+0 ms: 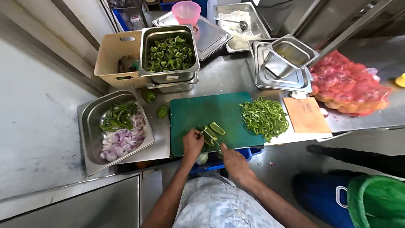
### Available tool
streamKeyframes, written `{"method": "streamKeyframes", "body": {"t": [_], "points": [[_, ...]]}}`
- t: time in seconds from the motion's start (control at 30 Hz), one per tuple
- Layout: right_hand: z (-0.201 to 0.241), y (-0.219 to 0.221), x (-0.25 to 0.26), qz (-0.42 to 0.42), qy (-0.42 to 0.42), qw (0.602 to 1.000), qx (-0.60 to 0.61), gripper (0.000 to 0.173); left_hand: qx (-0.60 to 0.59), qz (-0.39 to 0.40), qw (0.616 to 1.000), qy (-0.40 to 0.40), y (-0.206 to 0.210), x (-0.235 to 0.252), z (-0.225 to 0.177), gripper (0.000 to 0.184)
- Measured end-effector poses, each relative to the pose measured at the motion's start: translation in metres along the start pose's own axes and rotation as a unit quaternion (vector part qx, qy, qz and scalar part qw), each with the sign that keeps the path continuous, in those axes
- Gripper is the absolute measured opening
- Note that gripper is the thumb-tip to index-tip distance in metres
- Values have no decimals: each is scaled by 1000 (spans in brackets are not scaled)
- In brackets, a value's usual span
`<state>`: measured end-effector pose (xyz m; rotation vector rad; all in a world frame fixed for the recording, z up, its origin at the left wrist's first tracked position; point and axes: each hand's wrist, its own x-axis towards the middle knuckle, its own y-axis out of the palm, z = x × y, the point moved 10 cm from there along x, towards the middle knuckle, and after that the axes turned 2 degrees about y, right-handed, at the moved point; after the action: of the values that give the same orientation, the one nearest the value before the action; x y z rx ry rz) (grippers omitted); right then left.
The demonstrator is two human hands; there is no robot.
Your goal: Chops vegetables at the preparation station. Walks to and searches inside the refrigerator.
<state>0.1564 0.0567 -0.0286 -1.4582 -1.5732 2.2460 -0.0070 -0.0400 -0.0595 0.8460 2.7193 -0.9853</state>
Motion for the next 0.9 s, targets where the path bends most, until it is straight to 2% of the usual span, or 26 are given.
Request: {"method": "streamKeyframes", "body": {"t": [0.1, 0.2, 0.3, 0.4, 0.5, 0.7, 0.9], "points": [[-4, 10, 25, 0, -10, 1000, 28, 49, 22, -2, 1000, 1, 1, 7, 1, 23], [-18, 7, 38, 12, -58, 994, 92, 44, 72, -1, 996, 44, -9, 4, -5, 33], [-28, -8, 30, -18, -48, 994, 100, 38, 106, 3, 980, 167, -17, -2, -14, 35], [-23, -19, 6, -23, -40, 996, 73, 35, 159, 38, 934, 319, -9, -11, -20, 31], [-15, -19, -11, -8, -34, 998, 44, 38, 186, 69, 894, 401, 5, -13, -22, 16], [-6, -21, -26, 15, -22, 1000, -4, 48, 194, 96, 865, 452, 7, -9, -28, 11], [2, -8, -7, 33, -42, 999, 10, 44, 170, 84, 867, 461, 4, -8, -25, 11]]}}
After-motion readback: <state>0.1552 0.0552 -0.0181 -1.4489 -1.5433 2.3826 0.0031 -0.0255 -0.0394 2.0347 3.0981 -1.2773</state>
